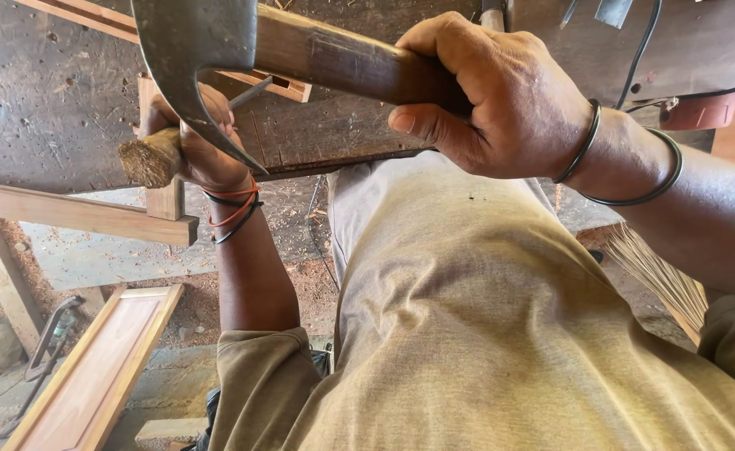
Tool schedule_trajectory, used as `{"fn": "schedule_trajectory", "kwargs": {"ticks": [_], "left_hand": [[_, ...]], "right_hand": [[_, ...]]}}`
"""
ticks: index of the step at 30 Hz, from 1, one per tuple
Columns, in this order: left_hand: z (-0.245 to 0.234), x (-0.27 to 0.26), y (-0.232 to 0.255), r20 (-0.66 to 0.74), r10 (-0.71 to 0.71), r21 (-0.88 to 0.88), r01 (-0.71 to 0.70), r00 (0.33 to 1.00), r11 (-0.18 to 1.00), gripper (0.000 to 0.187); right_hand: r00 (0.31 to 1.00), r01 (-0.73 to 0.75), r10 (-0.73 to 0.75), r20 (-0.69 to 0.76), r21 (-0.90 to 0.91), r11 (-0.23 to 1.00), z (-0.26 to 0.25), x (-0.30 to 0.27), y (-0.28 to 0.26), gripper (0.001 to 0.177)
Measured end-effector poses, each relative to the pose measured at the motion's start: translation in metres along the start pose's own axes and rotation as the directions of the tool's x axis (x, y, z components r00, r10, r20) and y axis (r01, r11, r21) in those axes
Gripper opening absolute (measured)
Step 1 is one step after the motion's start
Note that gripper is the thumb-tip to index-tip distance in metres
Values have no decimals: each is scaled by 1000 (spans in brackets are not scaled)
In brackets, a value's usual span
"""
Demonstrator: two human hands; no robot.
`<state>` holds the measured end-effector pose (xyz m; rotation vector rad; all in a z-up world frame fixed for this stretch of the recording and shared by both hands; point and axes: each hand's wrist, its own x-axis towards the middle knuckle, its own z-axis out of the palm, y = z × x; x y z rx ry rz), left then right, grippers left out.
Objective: The recorder is using a hammer and chisel to create a groove or mortise in a wooden board on a workbench.
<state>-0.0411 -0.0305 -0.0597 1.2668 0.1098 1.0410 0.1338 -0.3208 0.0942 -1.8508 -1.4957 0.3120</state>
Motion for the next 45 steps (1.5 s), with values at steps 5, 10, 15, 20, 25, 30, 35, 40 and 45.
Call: {"fn": "schedule_trajectory", "kwargs": {"ticks": [5, 10, 15, 20, 25, 30, 35, 40, 45], "left_hand": [[-14, -4, -14, 40, -5, -48, 7, 999, 999, 32], [-54, -31, -52, 20, -25, -62, 26, 999, 998, 25], [-88, -55, -88, -210, -20, 304, 85, 978, 949, 24], [-84, -47, -84, -22, -24, 182, 27, 999, 983, 20], [-74, -34, -72, 160, 3, 49, -11, 987, 999, 18], [-48, 28, -8, 559, 25, 21, -44, 829, 999, 18], [-28, -11, -38, 250, 18, 278, -90, 968, 956, 21], [-25, -2, -36, 137, 73, 110, -88, 988, 990, 27], [-14, 4, -26, 311, 13, 38, -26, 950, 999, 32]], "right_hand": [[1000, -12, 12, -1, -7, 1000, -2, 1, -6, 45], [1000, -19, 19, 15, 6, 1000, 0, 3, -11, 44], [999, 33, -32, 36, -30, 999, 4, 8, -16, 44], [989, 99, -79, 124, -157, 983, 11, 22, -17, 46], [979, 125, -89, 181, -195, 973, 6, 27, -16, 48], [975, 188, -163, 148, -173, 967, 5, 35, -22, 47], [977, 112, -64, 205, -231, 966, 8, 42, -19, 48], [979, 148, -120, 166, -164, 975, 5, 42, -19, 48], [976, 134, -93, 196, -207, 969, 10, 46, -18, 48]]}}
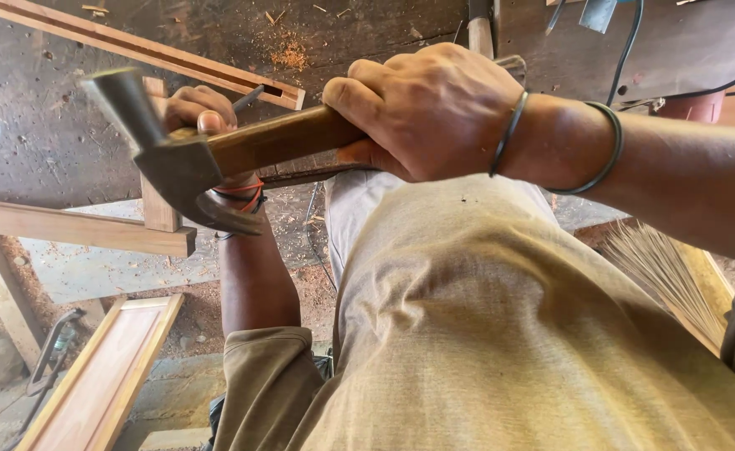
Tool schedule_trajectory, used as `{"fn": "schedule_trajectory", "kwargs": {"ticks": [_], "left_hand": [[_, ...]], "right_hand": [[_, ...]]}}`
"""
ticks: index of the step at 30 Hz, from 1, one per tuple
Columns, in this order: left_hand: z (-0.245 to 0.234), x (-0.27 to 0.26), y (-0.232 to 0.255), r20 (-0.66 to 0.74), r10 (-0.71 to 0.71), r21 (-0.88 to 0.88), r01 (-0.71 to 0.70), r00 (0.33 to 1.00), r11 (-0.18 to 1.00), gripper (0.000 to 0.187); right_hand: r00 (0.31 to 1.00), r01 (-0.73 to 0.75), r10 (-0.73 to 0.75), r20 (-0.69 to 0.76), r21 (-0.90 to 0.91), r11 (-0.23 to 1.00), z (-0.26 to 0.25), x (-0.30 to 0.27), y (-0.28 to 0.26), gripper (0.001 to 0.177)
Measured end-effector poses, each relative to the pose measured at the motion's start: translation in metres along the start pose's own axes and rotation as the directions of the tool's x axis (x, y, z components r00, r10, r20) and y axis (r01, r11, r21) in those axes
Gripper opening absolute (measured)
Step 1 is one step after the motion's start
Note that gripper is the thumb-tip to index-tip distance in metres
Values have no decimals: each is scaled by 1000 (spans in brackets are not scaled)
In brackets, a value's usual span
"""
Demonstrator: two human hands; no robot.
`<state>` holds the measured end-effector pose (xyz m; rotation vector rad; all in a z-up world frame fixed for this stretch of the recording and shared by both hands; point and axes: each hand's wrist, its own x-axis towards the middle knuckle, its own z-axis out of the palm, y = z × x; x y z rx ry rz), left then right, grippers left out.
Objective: The recorder is using a hammer and chisel to create a groove or mortise in a wooden board on a workbench.
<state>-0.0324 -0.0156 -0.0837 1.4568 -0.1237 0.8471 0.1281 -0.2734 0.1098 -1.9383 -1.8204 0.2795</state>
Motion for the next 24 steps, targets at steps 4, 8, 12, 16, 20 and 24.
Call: {"fn": "schedule_trajectory", "kwargs": {"ticks": [4, 8, 12, 16, 20, 24], "left_hand": [[6, -3, -4, -156, 9, -2, -9, 988, 1000, 33], [-11, -10, -17, -152, 10, -37, -16, 988, 999, 35], [-2, -8, -9, -148, 19, -50, -27, 989, 998, 36], [9, 2, -1, -184, 53, 37, -47, 982, 998, 36], [-8, -7, -16, -157, 11, -38, -17, 988, 999, 35], [-22, -12, -25, -129, -47, -42, 42, 990, 998, 32]], "right_hand": [[996, -63, 63, 56, -2, 998, -2, 2, 1, 48], [1000, -12, 10, 24, 84, 996, 0, 1, 1, 48], [998, -19, 16, 65, 50, 999, 1, 4, -2, 48], [993, -69, 69, 95, -5, 998, 2, 3, -1, 47], [1000, -18, 17, 9, 52, 998, -2, 2, -4, 49], [997, 52, -47, -65, 90, 995, -5, 5, -4, 47]]}}
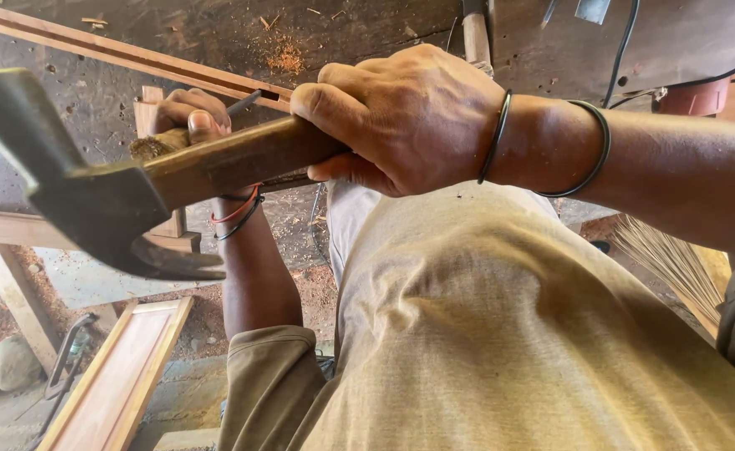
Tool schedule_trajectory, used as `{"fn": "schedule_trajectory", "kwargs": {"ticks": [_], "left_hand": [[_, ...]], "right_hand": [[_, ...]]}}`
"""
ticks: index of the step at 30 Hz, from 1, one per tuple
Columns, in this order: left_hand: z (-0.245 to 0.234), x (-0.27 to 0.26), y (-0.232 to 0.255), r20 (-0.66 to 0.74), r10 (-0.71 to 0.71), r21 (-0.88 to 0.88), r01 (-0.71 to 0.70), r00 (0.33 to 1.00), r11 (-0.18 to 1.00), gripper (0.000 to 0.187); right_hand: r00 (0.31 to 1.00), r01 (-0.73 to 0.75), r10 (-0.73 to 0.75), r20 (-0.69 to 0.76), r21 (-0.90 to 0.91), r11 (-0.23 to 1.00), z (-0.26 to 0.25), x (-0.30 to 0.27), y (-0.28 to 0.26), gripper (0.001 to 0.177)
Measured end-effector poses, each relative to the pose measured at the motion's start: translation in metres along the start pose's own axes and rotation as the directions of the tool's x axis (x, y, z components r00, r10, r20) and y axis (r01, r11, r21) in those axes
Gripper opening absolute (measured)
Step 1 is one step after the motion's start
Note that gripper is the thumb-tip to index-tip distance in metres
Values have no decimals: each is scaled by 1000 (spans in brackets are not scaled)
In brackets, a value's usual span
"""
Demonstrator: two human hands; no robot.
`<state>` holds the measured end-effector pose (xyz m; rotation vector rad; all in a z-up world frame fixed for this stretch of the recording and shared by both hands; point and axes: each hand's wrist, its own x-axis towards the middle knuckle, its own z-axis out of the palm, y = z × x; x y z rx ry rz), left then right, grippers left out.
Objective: The recorder is using a hammer and chisel to create a groove or mortise in a wooden board on a workbench.
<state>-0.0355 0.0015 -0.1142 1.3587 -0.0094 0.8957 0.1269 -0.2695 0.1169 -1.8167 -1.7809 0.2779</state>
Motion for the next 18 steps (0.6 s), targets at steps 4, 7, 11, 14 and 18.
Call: {"fn": "schedule_trajectory", "kwargs": {"ticks": [4, 7, 11, 14, 18], "left_hand": [[17, 0, 5, 0, 56, 120, -56, 998, 991, 30], [16, 0, -1, -27, 82, 213, -74, 996, 974, 28], [21, 2, 5, -52, 35, 71, -31, 998, 997, 29], [21, 5, 7, -63, -10, -9, 9, 998, 1000, 31], [29, 9, 17, -44, -15, 48, 17, 999, 999, 33]], "right_hand": [[995, -70, 75, 62, -76, 995, 7, 1, 4, 46], [979, -151, 164, 123, -113, 982, 6, 0, 6, 45], [997, -73, 74, 33, -22, 997, 3, -3, 4, 47], [1000, -16, 16, -23, 2, 1000, 4, -1, 5, 48], [992, -102, 106, 65, -56, 993, 16, -1, 11, 48]]}}
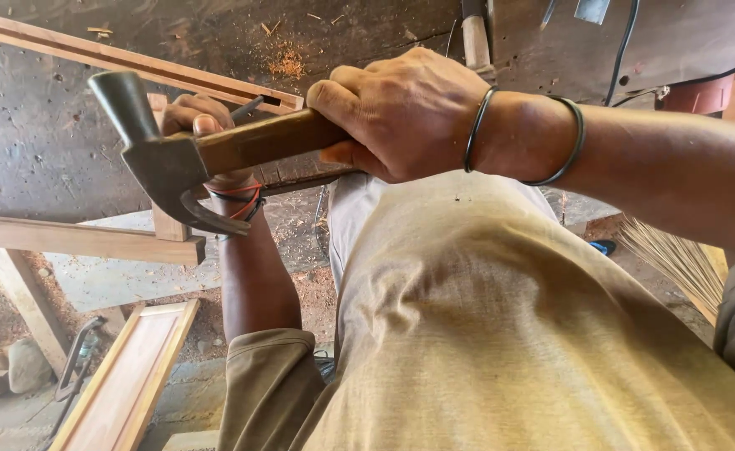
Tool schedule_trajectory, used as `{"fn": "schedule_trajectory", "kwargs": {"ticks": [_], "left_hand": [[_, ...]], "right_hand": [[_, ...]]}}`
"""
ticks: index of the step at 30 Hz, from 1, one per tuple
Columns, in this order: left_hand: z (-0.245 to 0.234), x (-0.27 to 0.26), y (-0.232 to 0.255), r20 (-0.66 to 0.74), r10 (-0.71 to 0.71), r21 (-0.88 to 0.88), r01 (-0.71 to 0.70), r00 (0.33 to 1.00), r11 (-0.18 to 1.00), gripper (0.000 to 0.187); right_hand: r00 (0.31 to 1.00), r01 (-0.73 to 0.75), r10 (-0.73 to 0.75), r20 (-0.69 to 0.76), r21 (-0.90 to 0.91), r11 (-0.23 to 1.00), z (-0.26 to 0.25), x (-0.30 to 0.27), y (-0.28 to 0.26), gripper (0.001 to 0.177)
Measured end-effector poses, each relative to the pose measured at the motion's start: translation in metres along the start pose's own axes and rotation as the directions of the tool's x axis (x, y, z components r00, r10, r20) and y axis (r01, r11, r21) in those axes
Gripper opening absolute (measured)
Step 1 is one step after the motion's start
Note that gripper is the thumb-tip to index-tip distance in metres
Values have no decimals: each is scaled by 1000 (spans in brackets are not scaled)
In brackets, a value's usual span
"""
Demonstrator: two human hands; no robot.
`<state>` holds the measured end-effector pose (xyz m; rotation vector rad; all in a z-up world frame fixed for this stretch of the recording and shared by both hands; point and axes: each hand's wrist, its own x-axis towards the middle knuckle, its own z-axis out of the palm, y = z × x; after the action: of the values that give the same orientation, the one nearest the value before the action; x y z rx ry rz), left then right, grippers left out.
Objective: The recorder is using a hammer and chisel to create a groove or mortise in a wooden board on a workbench.
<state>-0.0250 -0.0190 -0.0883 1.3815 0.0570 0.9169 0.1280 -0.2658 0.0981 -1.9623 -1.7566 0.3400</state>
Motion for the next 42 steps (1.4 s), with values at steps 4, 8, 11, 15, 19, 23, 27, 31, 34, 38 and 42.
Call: {"fn": "schedule_trajectory", "kwargs": {"ticks": [4, 8, 11, 15, 19, 23, 27, 31, 34, 38, 42], "left_hand": [[-7, -5, -10, -12, 17, 21, -17, 1000, 1000, 33], [-14, -4, -19, -8, -82, -27, 82, 997, 996, 34], [-10, -2, -15, -16, -113, -31, 112, 994, 993, 35], [5, 8, -8, -4, -26, 36, 26, 1000, 999, 34], [0, 6, -17, -16, 53, 186, -49, 998, 981, 33], [-11, 5, -27, -19, -23, 87, 25, 1000, 996, 36], [-4, 7, -20, -28, -33, 86, 36, 999, 996, 35], [3, 7, -17, -24, -3, 120, 6, 1000, 993, 34], [-6, 2, -21, -47, -103, 92, 107, 994, 990, 35], [-8, 10, -25, -19, -113, 79, 114, 993, 990, 35], [22, 9, 9, 79, -45, 273, 22, 996, 962, 34]], "right_hand": [[999, -32, 33, 43, -10, 999, -4, 0, 0, 47], [995, 80, -77, -67, 42, 996, -17, 4, -4, 48], [991, 98, -93, -94, 43, 994, -16, 5, -8, 47], [1000, -17, 17, -27, -31, 999, -6, 4, -1, 43], [999, -19, 19, -27, 1, 1000, -15, 2, 2, 44], [989, 66, -60, -134, 47, 997, -21, 4, -2, 47], [999, -15, 15, -53, 9, 1000, -8, 7, 0, 45], [997, -78, 78, 7, 11, 997, -17, 8, -2, 44], [997, -2, 8, -75, 84, 996, -21, 10, -9, 47], [997, -35, 40, -65, 75, 997, -18, 21, -10, 46], [984, -180, 180, 14, 146, 973, -6, 21, 4, 42]]}}
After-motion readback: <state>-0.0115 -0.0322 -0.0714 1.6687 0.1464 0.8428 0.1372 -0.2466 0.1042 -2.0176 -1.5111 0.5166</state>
